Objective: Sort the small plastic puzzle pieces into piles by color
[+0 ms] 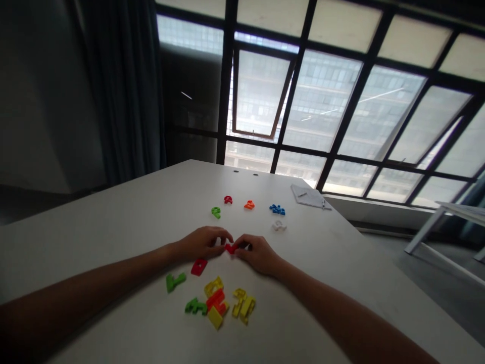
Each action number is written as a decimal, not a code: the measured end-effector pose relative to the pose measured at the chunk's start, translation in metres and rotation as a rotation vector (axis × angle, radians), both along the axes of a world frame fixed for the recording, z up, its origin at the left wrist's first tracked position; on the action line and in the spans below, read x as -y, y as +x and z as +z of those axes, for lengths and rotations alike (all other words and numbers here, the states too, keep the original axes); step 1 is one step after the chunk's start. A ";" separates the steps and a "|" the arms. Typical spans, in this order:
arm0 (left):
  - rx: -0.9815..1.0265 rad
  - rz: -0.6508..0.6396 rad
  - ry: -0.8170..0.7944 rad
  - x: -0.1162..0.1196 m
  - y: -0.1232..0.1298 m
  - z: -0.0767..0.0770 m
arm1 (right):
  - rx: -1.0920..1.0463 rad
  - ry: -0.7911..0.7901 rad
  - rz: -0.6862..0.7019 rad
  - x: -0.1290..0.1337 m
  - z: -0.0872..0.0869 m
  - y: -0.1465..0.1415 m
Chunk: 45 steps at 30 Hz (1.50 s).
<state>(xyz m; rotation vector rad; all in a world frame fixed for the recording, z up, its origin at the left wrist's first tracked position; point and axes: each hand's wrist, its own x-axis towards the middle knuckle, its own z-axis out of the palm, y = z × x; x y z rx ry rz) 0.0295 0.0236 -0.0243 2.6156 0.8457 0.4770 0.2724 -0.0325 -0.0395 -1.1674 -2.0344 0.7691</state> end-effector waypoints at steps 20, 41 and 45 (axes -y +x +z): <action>0.075 -0.048 0.043 -0.001 -0.001 -0.003 | 0.115 0.308 -0.143 0.005 -0.010 -0.008; 0.069 -0.085 0.046 -0.004 -0.002 -0.006 | 0.244 0.423 -0.119 0.011 -0.009 -0.008; 0.065 -0.076 0.028 -0.003 -0.002 -0.004 | 0.234 0.416 -0.126 0.011 -0.010 -0.008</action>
